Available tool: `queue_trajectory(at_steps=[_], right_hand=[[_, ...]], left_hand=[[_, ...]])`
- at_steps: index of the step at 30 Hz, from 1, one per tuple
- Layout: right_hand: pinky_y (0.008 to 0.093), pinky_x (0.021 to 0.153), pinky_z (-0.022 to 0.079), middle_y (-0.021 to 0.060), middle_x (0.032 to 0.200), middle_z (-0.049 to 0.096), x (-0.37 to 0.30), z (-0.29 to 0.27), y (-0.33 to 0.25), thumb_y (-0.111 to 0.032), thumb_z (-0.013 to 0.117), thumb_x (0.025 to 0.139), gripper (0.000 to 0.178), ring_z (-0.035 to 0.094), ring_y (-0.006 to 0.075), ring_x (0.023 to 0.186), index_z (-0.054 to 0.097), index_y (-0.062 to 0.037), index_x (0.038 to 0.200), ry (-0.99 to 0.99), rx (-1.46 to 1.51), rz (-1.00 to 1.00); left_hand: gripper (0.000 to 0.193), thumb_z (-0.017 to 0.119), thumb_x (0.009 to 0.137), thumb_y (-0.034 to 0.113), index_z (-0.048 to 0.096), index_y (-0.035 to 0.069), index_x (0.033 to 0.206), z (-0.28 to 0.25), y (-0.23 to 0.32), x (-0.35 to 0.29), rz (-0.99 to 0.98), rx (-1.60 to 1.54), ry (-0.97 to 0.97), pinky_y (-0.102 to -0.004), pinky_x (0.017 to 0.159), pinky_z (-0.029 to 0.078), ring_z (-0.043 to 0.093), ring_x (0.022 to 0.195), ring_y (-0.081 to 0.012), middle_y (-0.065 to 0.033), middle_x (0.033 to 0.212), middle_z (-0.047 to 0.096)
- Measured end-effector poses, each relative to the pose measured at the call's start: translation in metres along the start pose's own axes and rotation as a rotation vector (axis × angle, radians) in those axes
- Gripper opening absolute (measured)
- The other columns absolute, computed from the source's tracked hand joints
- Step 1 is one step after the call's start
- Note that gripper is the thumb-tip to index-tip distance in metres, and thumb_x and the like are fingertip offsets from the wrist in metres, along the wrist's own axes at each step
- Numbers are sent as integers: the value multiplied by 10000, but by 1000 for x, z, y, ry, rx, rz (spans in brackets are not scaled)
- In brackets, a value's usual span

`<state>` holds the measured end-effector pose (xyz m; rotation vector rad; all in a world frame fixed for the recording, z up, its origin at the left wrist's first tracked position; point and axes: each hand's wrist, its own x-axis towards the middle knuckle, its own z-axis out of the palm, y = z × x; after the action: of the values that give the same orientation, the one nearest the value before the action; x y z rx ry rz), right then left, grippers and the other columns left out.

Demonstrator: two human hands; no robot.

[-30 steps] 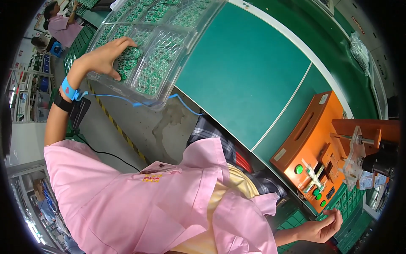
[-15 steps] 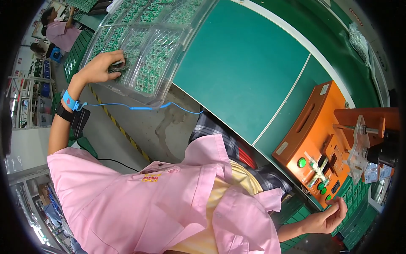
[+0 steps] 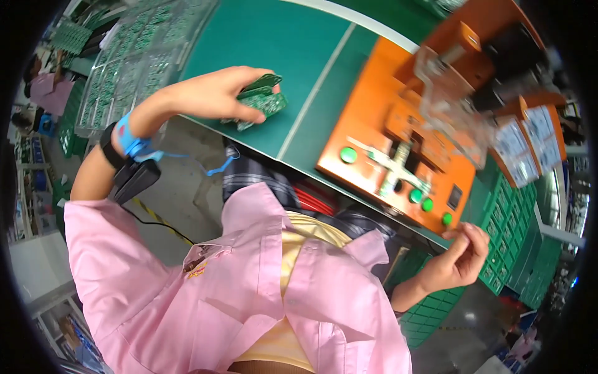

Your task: The person places a circuit board onto an orange testing machine, presses buttons, and pulls down a red lever. After releasing the lever, they remove the board and place it into a green tray, repeating the process with new boards from a clear tray.

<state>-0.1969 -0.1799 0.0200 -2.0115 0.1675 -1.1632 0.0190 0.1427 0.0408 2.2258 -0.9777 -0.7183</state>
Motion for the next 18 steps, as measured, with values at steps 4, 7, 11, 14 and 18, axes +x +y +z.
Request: queue_trajectory(at_steps=[4,7,11,14,18], right_hand=[[205,553,402,99,821,540,-2,-22,9,50,460,838,122,475,103,598,562,22,900,-19,42,-7],[202,538,395,100,809,530,-11,-39,16,60,454,830,122,468,105,587,554,22,887,13,20,38],[196,515,385,98,791,519,-18,-50,26,72,452,818,118,460,104,575,545,26,874,51,15,90],[192,515,383,97,789,518,-21,-55,29,76,452,816,122,459,103,575,546,29,878,55,18,94],[190,544,386,79,797,503,-25,-56,29,60,453,834,126,449,94,590,554,13,891,53,15,132]], left_hand=[[510,669,733,258,487,4,1136,1,-19,59,76,108,-8,-273,767,425,522,889,-170,-105,987,549],[424,620,792,278,521,11,1107,-16,-18,82,27,27,-72,-243,737,425,525,816,-118,-47,923,566],[366,507,876,327,546,25,1079,-43,-43,96,-37,-25,26,-203,706,406,495,771,-67,-6,879,551],[360,461,901,328,543,37,1097,-61,-64,104,-55,27,85,-206,718,395,472,781,-79,1,853,526],[384,399,925,351,546,43,1101,-53,-70,113,-143,3,252,-210,740,387,458,805,-89,8,828,506]])
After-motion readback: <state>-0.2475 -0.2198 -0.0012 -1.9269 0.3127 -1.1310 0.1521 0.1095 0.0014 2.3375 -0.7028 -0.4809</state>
